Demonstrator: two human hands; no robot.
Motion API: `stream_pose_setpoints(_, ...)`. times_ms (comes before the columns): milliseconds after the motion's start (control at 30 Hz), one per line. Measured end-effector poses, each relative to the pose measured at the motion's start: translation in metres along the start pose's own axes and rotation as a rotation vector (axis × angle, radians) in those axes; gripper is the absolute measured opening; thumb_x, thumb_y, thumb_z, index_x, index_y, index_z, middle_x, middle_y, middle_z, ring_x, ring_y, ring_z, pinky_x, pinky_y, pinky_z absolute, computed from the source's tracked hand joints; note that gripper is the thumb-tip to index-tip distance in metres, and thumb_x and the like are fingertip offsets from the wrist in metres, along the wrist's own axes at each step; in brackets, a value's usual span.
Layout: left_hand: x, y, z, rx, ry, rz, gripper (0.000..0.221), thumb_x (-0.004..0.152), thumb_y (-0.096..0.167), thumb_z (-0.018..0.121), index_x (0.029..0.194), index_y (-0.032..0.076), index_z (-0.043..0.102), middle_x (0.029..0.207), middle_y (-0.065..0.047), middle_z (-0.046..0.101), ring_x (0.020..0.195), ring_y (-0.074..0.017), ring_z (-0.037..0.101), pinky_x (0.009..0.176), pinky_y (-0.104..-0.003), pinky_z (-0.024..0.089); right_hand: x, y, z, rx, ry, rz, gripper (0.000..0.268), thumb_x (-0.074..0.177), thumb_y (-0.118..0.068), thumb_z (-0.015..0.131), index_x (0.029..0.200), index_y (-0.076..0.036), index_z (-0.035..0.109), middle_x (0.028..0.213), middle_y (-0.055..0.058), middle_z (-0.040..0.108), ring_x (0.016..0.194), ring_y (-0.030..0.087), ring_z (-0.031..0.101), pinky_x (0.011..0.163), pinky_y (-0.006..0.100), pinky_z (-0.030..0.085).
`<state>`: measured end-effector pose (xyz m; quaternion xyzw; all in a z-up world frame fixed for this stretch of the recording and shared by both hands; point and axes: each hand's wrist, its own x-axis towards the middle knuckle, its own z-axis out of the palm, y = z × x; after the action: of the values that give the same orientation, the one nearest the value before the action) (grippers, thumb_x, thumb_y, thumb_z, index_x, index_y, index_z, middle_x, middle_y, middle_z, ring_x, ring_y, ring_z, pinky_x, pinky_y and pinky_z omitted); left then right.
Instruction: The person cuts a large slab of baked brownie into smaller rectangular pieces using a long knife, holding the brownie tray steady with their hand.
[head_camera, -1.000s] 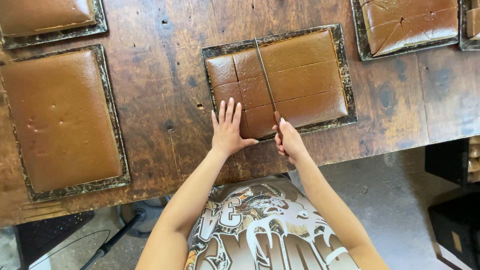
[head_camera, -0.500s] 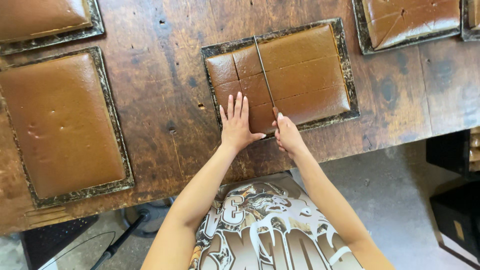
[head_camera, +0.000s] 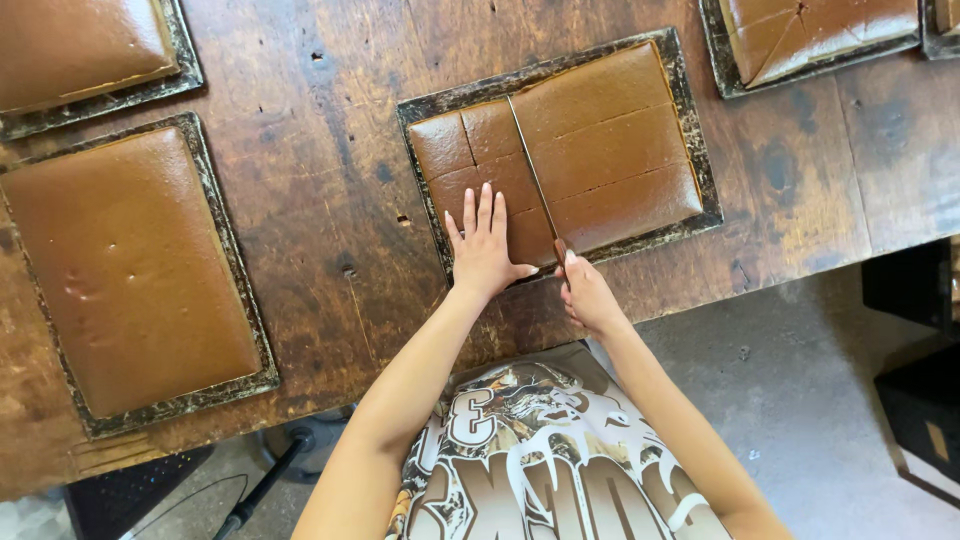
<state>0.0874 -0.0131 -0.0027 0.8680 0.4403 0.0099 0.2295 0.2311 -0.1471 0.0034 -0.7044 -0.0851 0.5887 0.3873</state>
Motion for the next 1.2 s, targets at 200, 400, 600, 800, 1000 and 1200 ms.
stream_pose_setpoints(200,0.0,0.0,0.001,0.019,-0.025,0.002,0.14,0.052,0.056,0.094,0.16,0.005,0.02,0.17,-0.012,0.009,0.158,-0.0343,0.003,0.122,-0.068,0.008,0.014,0.003,0.007,0.017,0.015,-0.056,0.039,0.106,-0.05,0.035,0.1,-0.014,0.051,0.053,-0.003,0.036,0.036,0.008,0.027,0.033,0.028,0.022)
stream_pose_setpoints(400,-0.003,0.001,-0.001,0.035,-0.032,-0.003,0.137,0.056,0.059,0.092,0.159,0.004,0.019,0.169,-0.013,0.008,0.157,-0.0341,0.002,0.122,-0.067,0.006,-0.024,0.045,-0.01,0.042,0.031,0.045,0.038,0.106,-0.049,0.038,0.103,-0.015,0.055,0.055,-0.004,0.039,0.038,0.007,0.029,0.035,0.026,0.021)
stream_pose_setpoints(600,0.0,0.003,-0.002,0.042,-0.034,0.008,0.137,0.058,0.059,0.091,0.16,0.004,0.019,0.171,-0.012,0.009,0.158,-0.0341,0.001,0.123,-0.067,0.007,0.008,0.06,-0.006,0.055,0.06,-0.126,0.037,0.106,-0.046,0.04,0.099,-0.013,0.055,0.056,-0.004,0.04,0.038,0.007,0.03,0.035,0.027,0.022)
stream_pose_setpoints(800,0.0,0.001,-0.004,0.032,-0.041,0.003,0.136,0.059,0.06,0.091,0.159,0.004,0.018,0.169,-0.013,0.009,0.157,-0.0344,0.001,0.122,-0.067,0.007,-0.075,0.109,-0.028,-0.015,0.076,0.019,0.039,0.106,-0.045,0.037,0.097,-0.011,0.055,0.051,-0.002,0.036,0.035,0.01,0.028,0.034,0.028,0.023)
stream_pose_setpoints(1000,-0.003,0.002,-0.006,0.026,-0.012,0.013,0.136,0.058,0.058,0.092,0.16,0.004,0.02,0.169,-0.014,0.011,0.158,-0.0344,0.003,0.122,-0.068,0.009,-0.041,0.063,-0.013,-0.062,0.095,-0.072,0.04,0.107,-0.044,0.037,0.099,-0.01,0.056,0.056,-0.004,0.042,0.04,0.008,0.035,0.036,0.027,0.028)
stream_pose_setpoints(1200,-0.005,-0.003,-0.001,0.027,0.011,0.05,0.134,0.058,0.056,0.092,0.158,0.002,0.022,0.169,-0.016,0.012,0.157,-0.0373,0.005,0.121,-0.068,0.01,-0.065,0.112,-0.022,-0.134,0.12,-0.274,0.034,0.105,-0.045,0.04,0.111,-0.019,0.062,0.061,-0.007,0.043,0.049,0.003,0.038,0.044,0.024,0.033)
